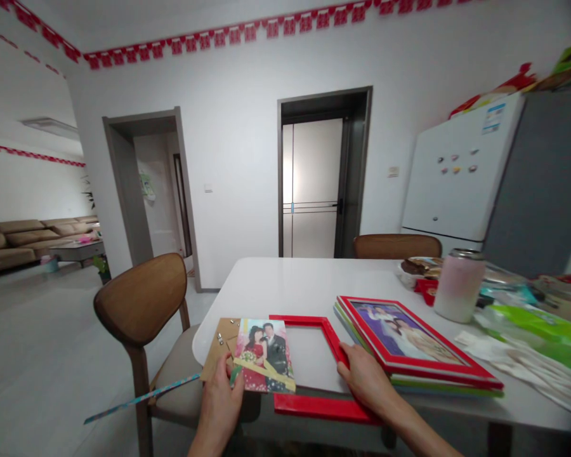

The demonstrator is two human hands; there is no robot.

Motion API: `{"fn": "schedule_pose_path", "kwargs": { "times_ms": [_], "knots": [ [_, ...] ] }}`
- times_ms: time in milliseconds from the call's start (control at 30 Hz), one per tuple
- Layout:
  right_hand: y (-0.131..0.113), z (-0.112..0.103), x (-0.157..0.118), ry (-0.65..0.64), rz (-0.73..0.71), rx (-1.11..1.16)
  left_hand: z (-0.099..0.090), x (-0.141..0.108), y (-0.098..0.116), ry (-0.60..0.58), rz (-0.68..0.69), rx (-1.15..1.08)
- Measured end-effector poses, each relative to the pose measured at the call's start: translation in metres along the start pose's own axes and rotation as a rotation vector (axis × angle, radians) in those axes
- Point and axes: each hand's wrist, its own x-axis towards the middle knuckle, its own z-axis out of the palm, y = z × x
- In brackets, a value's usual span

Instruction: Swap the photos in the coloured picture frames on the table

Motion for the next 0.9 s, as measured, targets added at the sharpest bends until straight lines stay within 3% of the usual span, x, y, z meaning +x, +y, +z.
{"fn": "schedule_pose_path", "kwargs": {
  "times_ms": [200, 300, 400, 533, 667, 767, 900],
  "knots": [
    [0.002, 0.006, -0.001, 0.094, -0.052, 0.009, -0.006, -0.002, 0.002, -0.013, 0.112, 0.081],
    [-0.012, 0.006, -0.004, 0.155, -0.103, 0.178, -0.005, -0.005, 0.005, -0.014, 0.160, 0.072],
    [-0.040, 0.008, -0.002, 0.017, -0.058, 0.527, 0.000, -0.009, 0.011, -0.057, 0.237, 0.069],
    [-0.080, 0.016, 0.008, -0.280, 0.204, 0.987, 0.008, -0.016, 0.023, -0.166, 0.377, 0.077],
    [-0.099, 0.021, 0.016, -0.458, 0.274, 1.295, 0.018, -0.018, 0.035, -0.259, 0.424, 0.109],
    [-0.108, 0.008, 0.018, -0.431, 0.260, 1.371, 0.027, -0.013, 0.040, -0.262, 0.439, 0.125],
    [-0.118, -0.026, 0.013, -0.309, 0.124, 1.451, 0.031, 0.002, 0.053, -0.132, 0.454, -0.036]
  ]
}}
